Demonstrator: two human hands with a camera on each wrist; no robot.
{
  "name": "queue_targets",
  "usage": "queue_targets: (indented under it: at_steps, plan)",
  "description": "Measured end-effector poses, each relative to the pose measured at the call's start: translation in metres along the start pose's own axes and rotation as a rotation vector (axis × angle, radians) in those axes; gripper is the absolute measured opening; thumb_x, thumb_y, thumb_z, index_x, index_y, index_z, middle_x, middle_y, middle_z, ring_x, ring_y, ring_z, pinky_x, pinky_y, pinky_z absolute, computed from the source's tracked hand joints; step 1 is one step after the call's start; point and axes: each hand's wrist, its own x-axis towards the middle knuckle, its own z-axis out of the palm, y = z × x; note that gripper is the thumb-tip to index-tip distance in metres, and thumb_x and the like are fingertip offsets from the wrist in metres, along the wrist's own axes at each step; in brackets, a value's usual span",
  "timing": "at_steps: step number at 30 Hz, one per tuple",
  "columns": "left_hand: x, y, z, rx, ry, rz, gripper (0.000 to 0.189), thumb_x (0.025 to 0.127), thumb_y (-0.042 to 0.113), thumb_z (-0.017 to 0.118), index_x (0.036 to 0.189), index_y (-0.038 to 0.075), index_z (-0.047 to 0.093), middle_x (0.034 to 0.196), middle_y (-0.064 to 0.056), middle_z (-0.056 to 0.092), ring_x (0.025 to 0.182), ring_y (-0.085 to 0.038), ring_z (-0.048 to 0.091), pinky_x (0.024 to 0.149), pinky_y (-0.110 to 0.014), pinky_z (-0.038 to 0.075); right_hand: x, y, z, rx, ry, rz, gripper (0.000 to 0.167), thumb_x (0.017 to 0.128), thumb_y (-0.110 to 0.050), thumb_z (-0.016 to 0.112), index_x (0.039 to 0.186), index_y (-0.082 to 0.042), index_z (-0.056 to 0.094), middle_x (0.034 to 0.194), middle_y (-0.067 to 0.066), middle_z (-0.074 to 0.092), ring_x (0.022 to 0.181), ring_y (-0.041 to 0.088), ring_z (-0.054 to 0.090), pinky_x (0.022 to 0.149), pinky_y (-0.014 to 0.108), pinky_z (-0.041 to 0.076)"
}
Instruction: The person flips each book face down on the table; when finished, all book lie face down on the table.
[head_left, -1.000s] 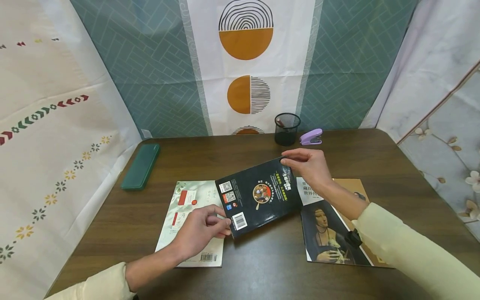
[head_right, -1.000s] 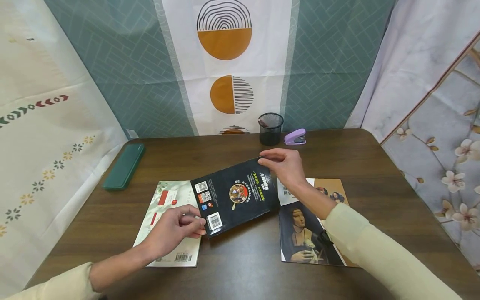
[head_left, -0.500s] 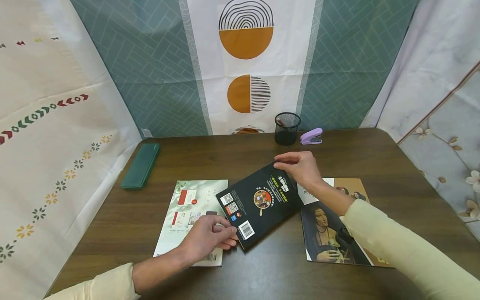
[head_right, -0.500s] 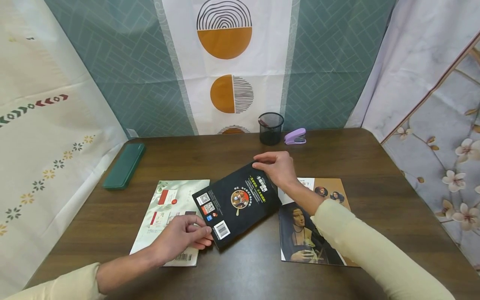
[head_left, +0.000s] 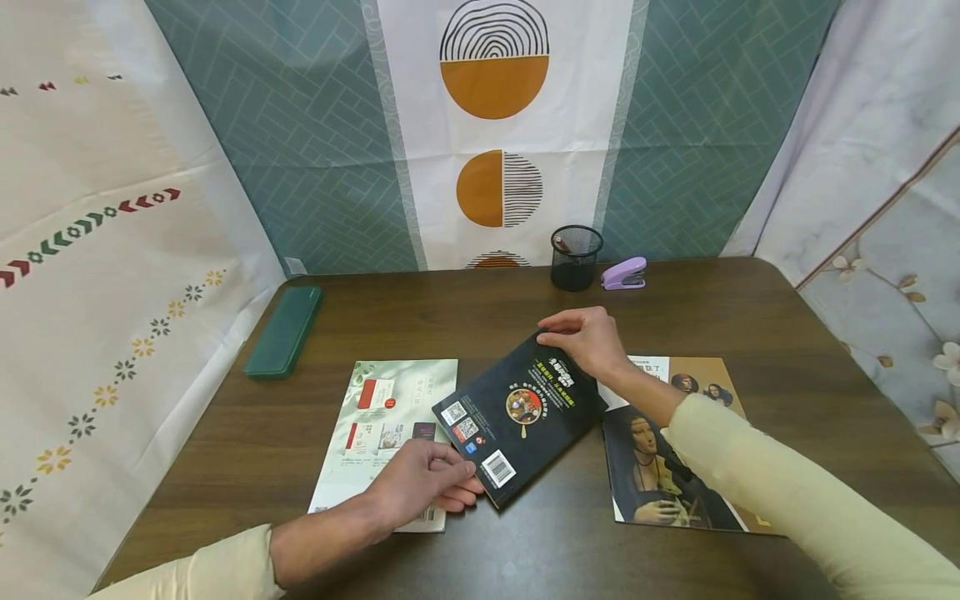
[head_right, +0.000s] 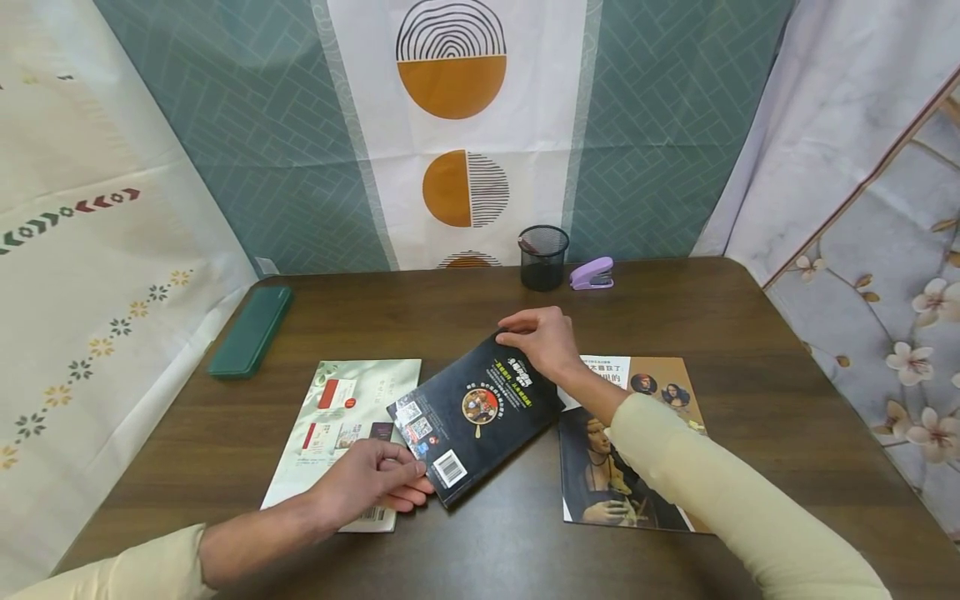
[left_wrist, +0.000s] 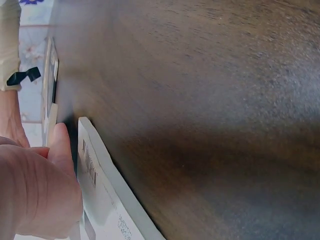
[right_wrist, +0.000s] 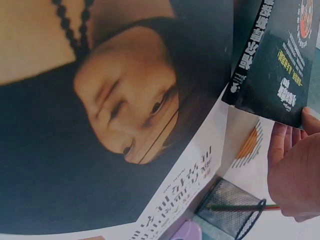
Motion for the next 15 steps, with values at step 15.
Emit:
queue_targets:
  at_steps: [15]
  plan:
    - [0.002,-0.003,0.004,-0.006,-0.017,-0.079,0.021,0.105,0.01,0.066,0.104,-0.01,0.07,0.096,-0.021,0.079,0.076,-0.018,0.076,0.071,-0.037,0.065,0.005,0.008,0.017,-0.06,-0.024,0.016,0.027,0.091,-0.009,0.086,0.116,-0.002,0.081,0.104,0.013,0.081,0.099,0.028,0.078,0.092,0.047,0.06]
